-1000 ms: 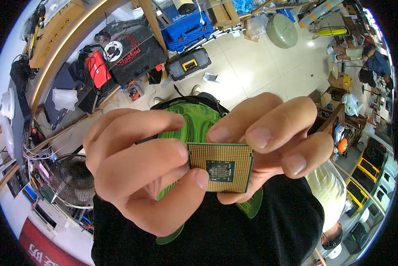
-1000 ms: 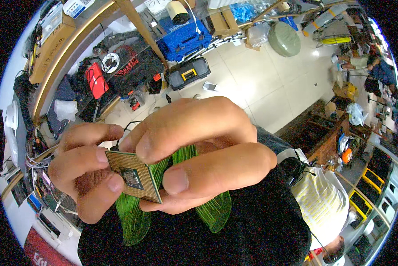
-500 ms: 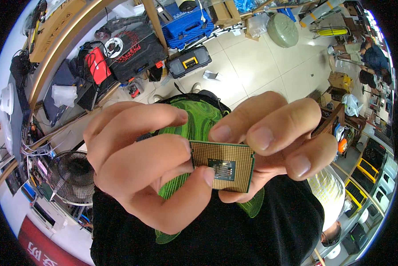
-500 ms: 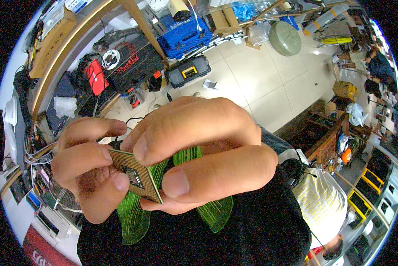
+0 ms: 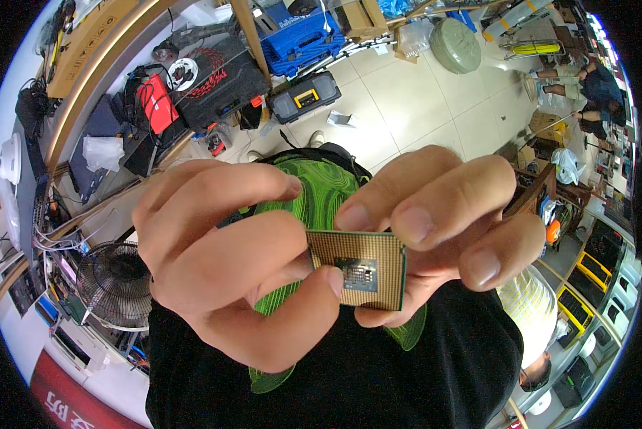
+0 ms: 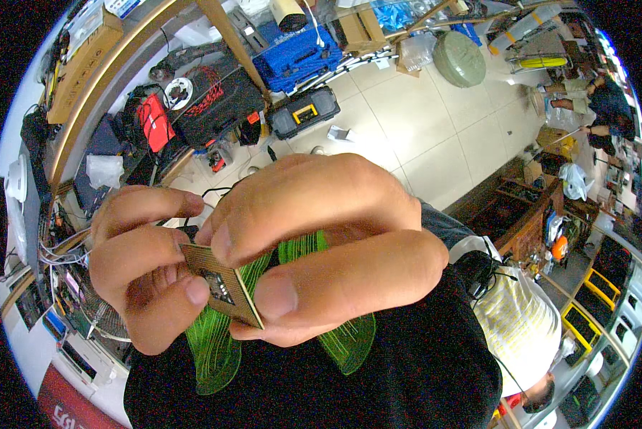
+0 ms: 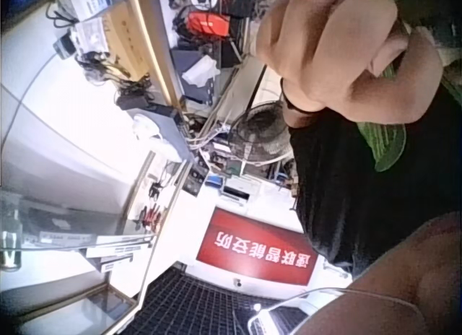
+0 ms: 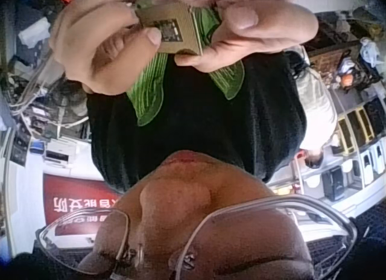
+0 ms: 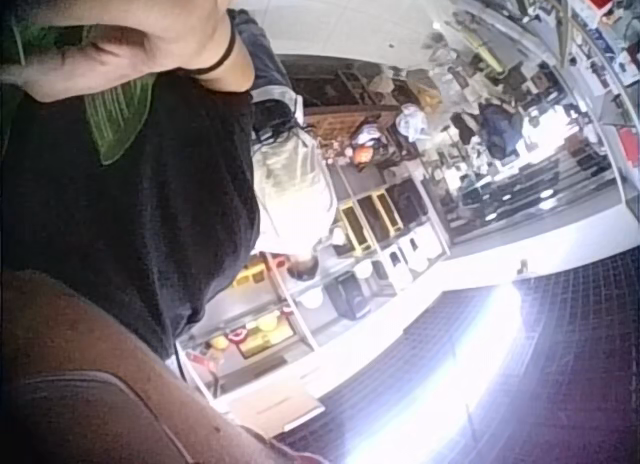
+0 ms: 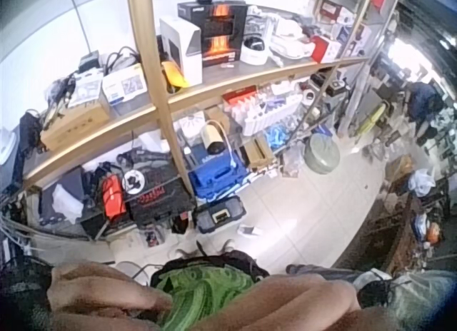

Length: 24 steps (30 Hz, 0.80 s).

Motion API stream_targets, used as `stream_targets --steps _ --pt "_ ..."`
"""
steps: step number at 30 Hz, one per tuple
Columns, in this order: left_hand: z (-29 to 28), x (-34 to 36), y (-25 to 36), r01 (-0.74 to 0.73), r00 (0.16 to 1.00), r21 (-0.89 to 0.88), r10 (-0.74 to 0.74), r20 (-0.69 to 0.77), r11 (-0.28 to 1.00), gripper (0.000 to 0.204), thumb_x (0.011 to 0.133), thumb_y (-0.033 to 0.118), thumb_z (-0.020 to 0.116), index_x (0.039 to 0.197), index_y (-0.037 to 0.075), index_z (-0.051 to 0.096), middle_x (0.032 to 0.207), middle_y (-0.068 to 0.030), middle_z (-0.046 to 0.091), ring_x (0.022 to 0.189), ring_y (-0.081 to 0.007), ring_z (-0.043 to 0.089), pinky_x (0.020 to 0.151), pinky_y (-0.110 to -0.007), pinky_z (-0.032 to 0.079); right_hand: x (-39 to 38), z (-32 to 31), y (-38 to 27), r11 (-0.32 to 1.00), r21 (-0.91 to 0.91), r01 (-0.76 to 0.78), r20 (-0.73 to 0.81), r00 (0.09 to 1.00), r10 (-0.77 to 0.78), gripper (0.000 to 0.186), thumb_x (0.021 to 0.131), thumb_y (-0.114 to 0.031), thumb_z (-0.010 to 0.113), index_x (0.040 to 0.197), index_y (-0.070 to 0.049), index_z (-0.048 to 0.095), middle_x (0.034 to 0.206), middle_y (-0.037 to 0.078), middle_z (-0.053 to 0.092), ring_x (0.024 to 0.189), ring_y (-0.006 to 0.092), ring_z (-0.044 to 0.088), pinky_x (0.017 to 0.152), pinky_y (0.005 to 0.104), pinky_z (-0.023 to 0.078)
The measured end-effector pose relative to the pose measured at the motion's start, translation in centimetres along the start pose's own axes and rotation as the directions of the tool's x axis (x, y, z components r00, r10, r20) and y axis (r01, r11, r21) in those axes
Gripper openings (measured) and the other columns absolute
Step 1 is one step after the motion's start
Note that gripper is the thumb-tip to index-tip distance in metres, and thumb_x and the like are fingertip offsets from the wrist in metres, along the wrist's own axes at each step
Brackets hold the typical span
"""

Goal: Inspecting various electronic components including a dome security camera, a CPU, and a CPU heatsink with fan.

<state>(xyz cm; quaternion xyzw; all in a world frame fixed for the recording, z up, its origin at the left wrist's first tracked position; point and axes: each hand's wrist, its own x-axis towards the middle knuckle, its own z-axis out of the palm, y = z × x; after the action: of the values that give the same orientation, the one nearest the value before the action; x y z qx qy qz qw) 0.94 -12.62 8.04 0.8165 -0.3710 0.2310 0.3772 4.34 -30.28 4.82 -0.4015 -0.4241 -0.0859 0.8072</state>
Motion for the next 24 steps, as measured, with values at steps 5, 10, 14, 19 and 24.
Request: stream_targets --steps 5,10,14,19,24 --pt "0.7 -0.5 -0.3 -0.071 0.991 0.081 0.080 -0.111 0.994 0.040 0.065 0.022 0.065 0.102 0.019 0.050 0.083 -0.0087 0.049 0.063 -0.0282 0.057 0.044 -0.033 0.042 -0.1 0.4 0.1 1.000 -0.010 -0.016 -0.012 1.000 0.016 0.075 0.055 0.007 0.083 0.115 -0.011 0.042 0.115 0.019 0.046 0.089 0.0363 0.060 0.068 0.0330 0.059" --pt "-0.2 -0.3 0.2 -0.050 0.998 0.061 0.052 -0.030 0.997 0.041 0.066 0.023 0.066 0.103 0.019 0.049 0.082 -0.0072 0.046 0.061 -0.0251 0.055 0.044 -0.033 0.042 0.2 1.0 -0.4 0.996 -0.092 -0.021 -0.070 0.997 0.015 0.077 0.054 0.007 0.083 0.116 -0.012 0.042 0.112 0.017 0.047 0.086 0.0344 0.060 0.067 0.0319 0.058" --pt "0.5 -0.5 0.3 -0.062 0.992 0.122 0.074 -0.098 0.991 0.040 0.066 0.024 0.066 0.102 0.019 0.049 0.079 -0.0062 0.047 0.057 -0.0223 0.053 0.043 -0.031 0.042 0.0 0.8 0.1 0.985 -0.162 0.050 0.007 0.999 -0.050 0.076 0.055 0.006 0.083 0.116 -0.013 0.043 0.109 0.015 0.048 0.085 0.0326 0.060 0.066 0.0298 0.058" --pt "0.6 -0.4 0.2 -0.044 0.989 0.151 0.064 -0.131 0.988 0.040 0.066 0.025 0.066 0.101 0.016 0.049 0.077 -0.0059 0.047 0.056 -0.0217 0.054 0.041 -0.030 0.040 0.0 1.0 0.3 0.957 -0.263 0.120 0.010 0.992 -0.122 0.072 0.057 0.004 0.083 0.115 -0.014 0.044 0.108 0.013 0.048 0.083 0.0299 0.061 0.066 0.0286 0.058" --pt "0.2 -0.5 0.1 -0.065 0.993 0.113 0.075 -0.092 0.992 0.037 0.066 0.023 0.067 0.097 0.012 0.050 0.075 -0.0069 0.048 0.056 -0.0230 0.054 0.040 -0.030 0.040 -0.2 1.4 0.9 0.947 -0.282 0.151 -0.014 0.987 -0.161 0.070 0.058 0.003 0.082 0.114 -0.014 0.044 0.108 0.013 0.049 0.082 0.0293 0.061 0.066 0.0300 0.058"
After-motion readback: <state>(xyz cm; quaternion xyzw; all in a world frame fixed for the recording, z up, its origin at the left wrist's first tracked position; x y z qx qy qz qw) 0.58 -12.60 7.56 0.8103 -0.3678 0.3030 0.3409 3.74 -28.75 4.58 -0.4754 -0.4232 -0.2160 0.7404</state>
